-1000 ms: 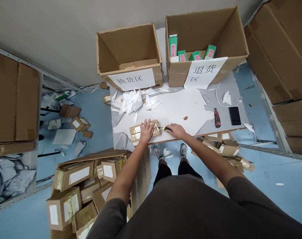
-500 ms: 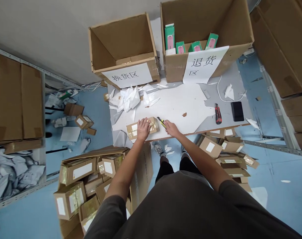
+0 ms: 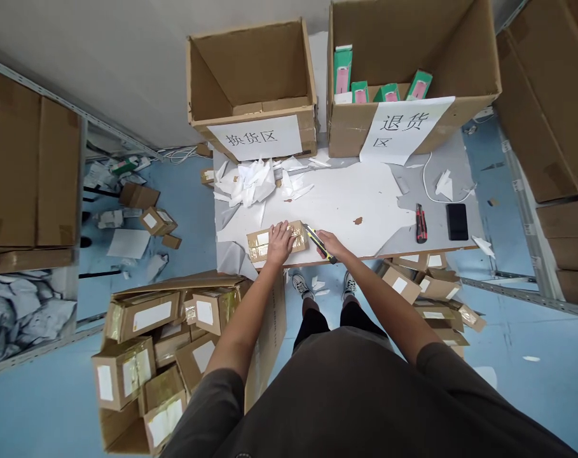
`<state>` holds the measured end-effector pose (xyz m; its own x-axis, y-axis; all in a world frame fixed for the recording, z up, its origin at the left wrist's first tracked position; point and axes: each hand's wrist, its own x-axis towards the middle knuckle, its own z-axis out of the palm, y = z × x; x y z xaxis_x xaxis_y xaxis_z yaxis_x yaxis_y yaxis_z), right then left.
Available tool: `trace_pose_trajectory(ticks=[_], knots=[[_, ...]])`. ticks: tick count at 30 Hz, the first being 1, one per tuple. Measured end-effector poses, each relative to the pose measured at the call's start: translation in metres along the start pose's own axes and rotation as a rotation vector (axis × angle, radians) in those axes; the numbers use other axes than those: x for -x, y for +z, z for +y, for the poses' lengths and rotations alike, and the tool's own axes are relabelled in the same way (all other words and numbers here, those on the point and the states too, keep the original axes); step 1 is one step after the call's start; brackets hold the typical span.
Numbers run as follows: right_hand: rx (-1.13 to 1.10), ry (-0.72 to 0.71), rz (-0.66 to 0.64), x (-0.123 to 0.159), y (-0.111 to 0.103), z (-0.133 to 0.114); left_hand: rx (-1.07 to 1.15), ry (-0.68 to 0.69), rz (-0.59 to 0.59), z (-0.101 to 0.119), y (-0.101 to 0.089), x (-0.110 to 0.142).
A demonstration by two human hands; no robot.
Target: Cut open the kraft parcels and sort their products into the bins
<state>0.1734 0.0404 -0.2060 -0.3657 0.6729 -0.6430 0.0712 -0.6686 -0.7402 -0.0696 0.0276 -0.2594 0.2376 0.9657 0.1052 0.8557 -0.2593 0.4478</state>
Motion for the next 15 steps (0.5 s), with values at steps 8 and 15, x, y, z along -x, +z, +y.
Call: trace_pose_trajectory(ticks=[8, 15], knots=[[0.028, -0.012, -0.014, -0.0045, -0.0039, 0.0019, 0.008, 0.020, 0.023, 0.0002, 0.0014, 0.0004], [0.034, 0.001, -0.023, -0.0048, -0.0054, 0.0059, 0.004, 0.022, 0.031, 0.0022, -0.0002, 0.0003]])
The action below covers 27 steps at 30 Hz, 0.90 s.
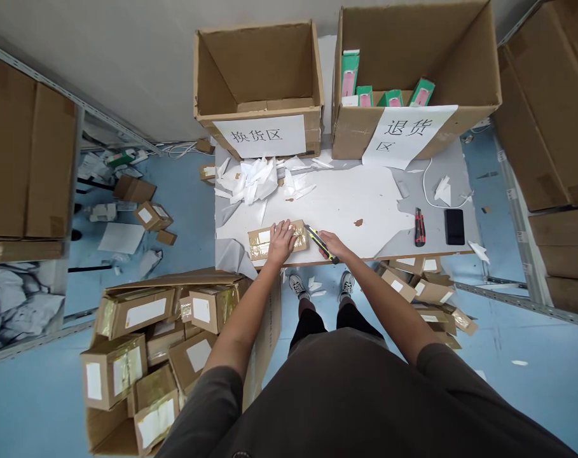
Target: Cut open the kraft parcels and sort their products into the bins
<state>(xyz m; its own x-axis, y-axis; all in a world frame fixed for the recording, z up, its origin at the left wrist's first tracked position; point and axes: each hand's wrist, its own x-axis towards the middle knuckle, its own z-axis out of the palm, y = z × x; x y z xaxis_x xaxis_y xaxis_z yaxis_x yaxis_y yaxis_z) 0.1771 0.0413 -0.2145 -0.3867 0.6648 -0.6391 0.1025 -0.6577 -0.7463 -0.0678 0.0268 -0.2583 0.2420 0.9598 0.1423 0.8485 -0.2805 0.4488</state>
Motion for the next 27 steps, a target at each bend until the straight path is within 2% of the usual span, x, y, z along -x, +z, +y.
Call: trace_pose_trajectory(ticks=[8, 27], knots=[[0.024, -0.003, -0.038, -0.0017, -0.0048, -0.0002, 0.022, 0.013, 0.015, 0.0034, -0.0026, 0.0012], [0.018, 0.007, -0.002, 0.0042, -0.0037, -0.0071, 0.066, -0.025, 0.000, 0.0066, -0.0033, 0.0014]])
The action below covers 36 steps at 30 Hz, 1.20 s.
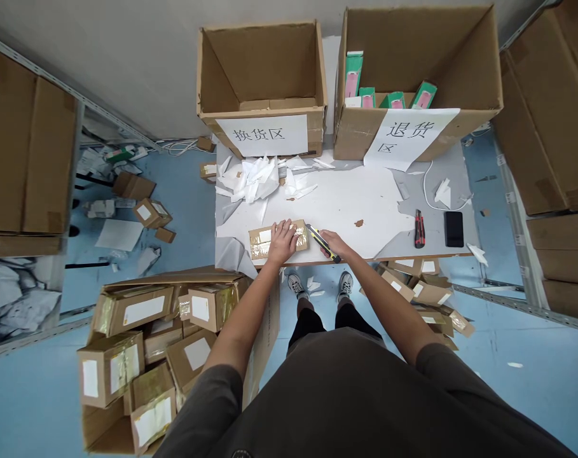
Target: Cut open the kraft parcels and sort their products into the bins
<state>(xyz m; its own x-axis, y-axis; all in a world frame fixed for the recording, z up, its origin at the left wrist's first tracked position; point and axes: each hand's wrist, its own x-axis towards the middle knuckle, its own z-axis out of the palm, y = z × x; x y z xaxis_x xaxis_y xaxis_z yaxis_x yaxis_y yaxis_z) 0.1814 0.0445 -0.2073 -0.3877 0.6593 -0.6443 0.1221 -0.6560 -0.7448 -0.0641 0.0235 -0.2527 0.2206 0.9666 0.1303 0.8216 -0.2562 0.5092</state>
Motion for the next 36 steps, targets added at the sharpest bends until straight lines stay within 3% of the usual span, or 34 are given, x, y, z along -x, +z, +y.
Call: trace_pose_trajectory(ticks=[17, 29, 36], knots=[[0.056, -0.017, -0.090, -0.007, -0.012, 0.015, -0.011, -0.006, 0.009, 0.004, -0.002, 0.000], [0.054, 0.042, -0.035, 0.006, -0.013, 0.015, 0.020, -0.021, 0.027, 0.002, 0.000, 0.000], [0.010, -0.002, -0.043, -0.004, -0.008, 0.007, 0.003, -0.030, 0.009, 0.002, -0.002, -0.002]])
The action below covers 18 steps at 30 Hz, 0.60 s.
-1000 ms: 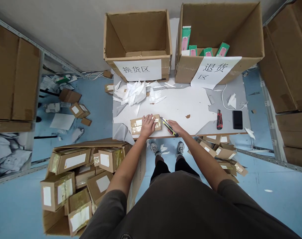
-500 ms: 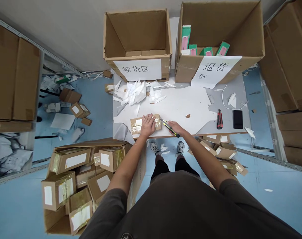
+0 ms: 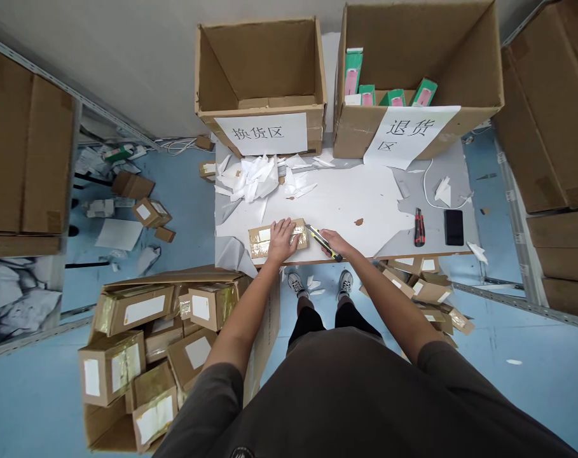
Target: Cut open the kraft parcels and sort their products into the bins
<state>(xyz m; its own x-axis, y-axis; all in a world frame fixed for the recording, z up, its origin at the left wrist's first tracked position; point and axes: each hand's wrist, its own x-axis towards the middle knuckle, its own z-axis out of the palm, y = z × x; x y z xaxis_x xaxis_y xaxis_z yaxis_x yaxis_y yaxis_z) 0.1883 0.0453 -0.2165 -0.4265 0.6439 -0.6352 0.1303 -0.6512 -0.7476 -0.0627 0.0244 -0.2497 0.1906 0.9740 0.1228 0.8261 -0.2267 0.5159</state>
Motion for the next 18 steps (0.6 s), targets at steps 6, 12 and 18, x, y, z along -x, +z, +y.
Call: trace_pose_trajectory(ticks=[6, 12, 18], knots=[[-0.030, 0.018, 0.009, -0.0037, 0.0062, -0.0016, 0.006, -0.010, -0.006, -0.0036, 0.0020, -0.0015], [-0.001, -0.008, -0.015, -0.0060, 0.0031, 0.0007, 0.004, 0.003, -0.002, -0.0027, 0.0017, 0.0000], [0.126, -0.030, -0.013, -0.0057, 0.0012, -0.0024, -0.007, 0.001, -0.007, -0.0029, 0.0023, 0.0006]])
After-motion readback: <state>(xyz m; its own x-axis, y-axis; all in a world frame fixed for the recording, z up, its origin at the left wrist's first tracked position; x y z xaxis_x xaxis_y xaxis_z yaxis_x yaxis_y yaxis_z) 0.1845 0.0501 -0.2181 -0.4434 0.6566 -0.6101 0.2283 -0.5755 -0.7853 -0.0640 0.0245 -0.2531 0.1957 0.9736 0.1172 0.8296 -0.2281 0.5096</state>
